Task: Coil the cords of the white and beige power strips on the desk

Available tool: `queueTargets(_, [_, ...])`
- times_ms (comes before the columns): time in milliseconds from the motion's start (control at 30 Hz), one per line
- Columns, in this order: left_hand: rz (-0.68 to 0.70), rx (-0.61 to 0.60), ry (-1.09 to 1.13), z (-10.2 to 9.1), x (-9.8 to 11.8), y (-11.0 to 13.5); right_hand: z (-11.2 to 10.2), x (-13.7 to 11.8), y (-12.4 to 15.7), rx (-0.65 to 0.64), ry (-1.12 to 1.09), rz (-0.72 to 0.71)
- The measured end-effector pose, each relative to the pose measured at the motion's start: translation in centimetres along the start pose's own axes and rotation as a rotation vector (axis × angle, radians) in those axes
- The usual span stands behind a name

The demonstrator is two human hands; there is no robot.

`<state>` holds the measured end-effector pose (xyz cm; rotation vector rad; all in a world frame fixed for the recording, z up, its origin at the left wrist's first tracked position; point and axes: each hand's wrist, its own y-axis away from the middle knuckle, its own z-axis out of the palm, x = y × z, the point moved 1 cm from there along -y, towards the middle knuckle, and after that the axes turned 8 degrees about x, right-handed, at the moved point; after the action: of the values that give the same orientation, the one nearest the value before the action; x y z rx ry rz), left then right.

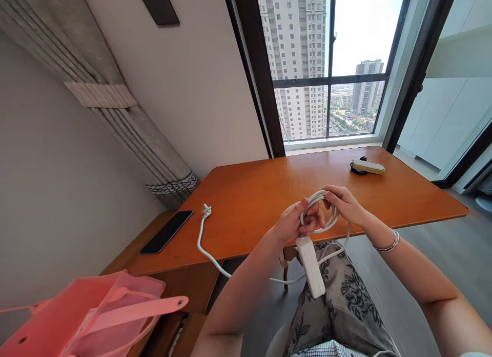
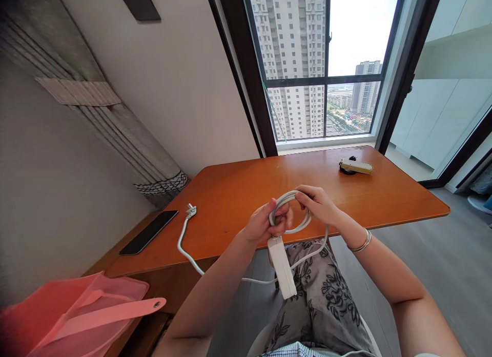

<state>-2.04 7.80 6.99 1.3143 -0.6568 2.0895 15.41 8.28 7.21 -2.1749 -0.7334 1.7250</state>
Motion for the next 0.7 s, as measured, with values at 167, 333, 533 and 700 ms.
queueTargets(167, [0.054,0.044,0.116,0.2,0.0,0.1,0.1,1.0,0.4,-0.019,-0.127,0.050])
queueTargets(333, [-0.018,-0.001,0.135,0.2,0.0,0.1,0.3,2.0,0.8,-0.090,-0.263,0.119])
queueTargets(533, [-0.027,-0.063,0.117,0.1,0.3,0.1,1.2,2.4,1.1,0.031,-0.360,0.138])
queueTargets(700, [-0.063,-0.031,0.136,0.2,0.5,0.0,2.3,2.7,1.0,0.110,-0.451,0.170])
